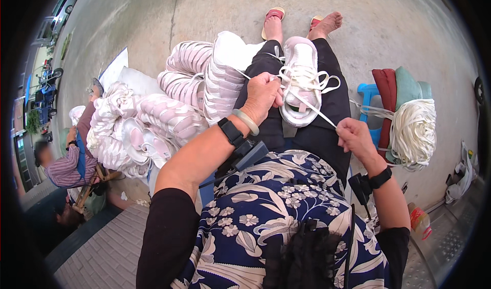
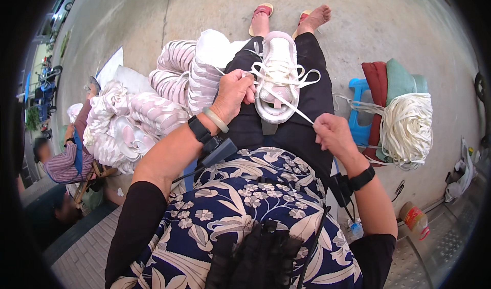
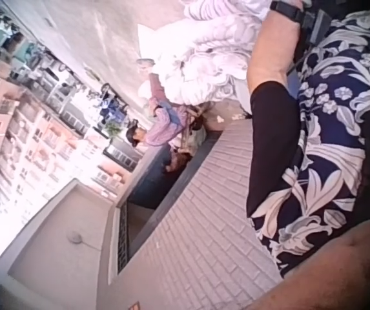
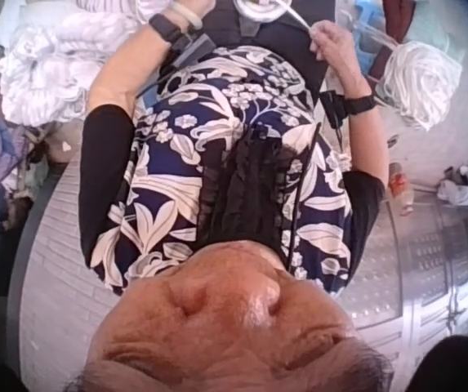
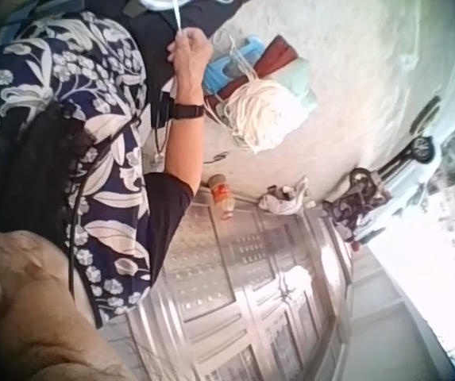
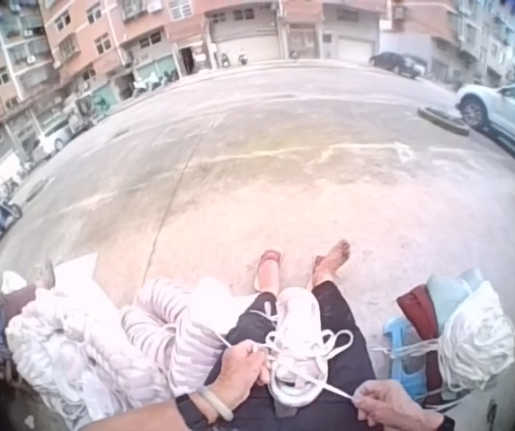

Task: Insert and thread laces into a new pair of shoes.

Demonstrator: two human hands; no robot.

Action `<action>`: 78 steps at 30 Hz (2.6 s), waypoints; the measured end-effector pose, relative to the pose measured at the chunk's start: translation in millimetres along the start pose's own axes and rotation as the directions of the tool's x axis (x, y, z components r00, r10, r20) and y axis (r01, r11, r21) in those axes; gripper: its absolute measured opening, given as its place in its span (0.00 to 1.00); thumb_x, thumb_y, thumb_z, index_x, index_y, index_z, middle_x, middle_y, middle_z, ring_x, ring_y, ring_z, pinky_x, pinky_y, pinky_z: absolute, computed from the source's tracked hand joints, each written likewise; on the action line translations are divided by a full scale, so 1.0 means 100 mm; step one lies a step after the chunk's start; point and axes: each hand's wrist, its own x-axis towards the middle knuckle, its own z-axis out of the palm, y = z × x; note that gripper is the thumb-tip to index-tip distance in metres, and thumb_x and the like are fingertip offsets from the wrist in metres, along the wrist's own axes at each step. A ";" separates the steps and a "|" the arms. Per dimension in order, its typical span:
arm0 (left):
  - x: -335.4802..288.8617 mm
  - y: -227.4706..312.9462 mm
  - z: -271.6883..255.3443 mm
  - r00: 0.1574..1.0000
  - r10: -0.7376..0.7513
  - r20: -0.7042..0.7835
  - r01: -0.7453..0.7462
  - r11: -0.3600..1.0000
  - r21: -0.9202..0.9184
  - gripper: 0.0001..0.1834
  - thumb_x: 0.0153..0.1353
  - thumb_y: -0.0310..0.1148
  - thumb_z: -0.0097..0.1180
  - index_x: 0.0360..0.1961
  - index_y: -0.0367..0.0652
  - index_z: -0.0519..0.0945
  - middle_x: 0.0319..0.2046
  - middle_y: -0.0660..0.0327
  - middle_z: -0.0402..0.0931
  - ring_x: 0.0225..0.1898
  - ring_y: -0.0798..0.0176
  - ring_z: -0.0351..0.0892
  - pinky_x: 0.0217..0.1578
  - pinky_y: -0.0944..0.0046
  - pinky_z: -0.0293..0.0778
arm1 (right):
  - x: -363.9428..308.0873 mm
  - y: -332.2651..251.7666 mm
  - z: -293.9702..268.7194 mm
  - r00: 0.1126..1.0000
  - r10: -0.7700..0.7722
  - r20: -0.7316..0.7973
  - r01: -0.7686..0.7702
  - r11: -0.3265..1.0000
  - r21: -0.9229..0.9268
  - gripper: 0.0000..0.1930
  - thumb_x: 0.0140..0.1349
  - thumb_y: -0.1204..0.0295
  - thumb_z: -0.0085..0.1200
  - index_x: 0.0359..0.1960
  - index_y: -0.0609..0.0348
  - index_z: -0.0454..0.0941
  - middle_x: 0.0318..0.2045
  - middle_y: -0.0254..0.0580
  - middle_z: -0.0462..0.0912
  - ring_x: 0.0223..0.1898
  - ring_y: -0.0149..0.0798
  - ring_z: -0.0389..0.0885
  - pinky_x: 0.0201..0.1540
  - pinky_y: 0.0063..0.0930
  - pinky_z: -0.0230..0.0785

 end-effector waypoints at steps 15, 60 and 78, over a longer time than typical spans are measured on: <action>-0.16 -0.03 0.44 0.915 0.220 0.338 -0.367 0.801 0.473 0.07 0.54 0.26 0.52 0.33 0.33 0.78 0.16 0.60 0.75 0.14 0.73 0.73 0.16 0.71 0.68 | 0.68 0.01 0.14 0.984 -0.048 -0.170 0.099 0.949 0.301 0.12 0.60 0.62 0.52 0.27 0.58 0.75 0.18 0.30 0.73 0.17 0.21 0.69 0.18 0.14 0.61; 0.38 0.23 -0.91 0.991 0.118 -0.057 -0.079 0.885 0.459 0.06 0.58 0.30 0.51 0.28 0.40 0.76 0.16 0.67 0.70 0.10 0.78 0.60 0.12 0.77 0.56 | 0.88 -0.09 0.19 0.989 0.110 -0.098 -0.029 0.796 0.604 0.04 0.54 0.71 0.56 0.28 0.54 0.74 0.17 0.27 0.74 0.15 0.20 0.69 0.17 0.15 0.66; 0.93 0.06 -1.72 0.873 0.321 -0.366 -0.100 0.854 0.511 0.07 0.54 0.30 0.53 0.25 0.37 0.77 0.15 0.64 0.72 0.11 0.73 0.67 0.12 0.73 0.62 | 0.75 0.00 0.10 0.990 -0.143 0.001 0.093 0.654 0.750 0.05 0.60 0.73 0.51 0.36 0.58 0.75 0.27 0.29 0.76 0.25 0.20 0.69 0.31 0.15 0.64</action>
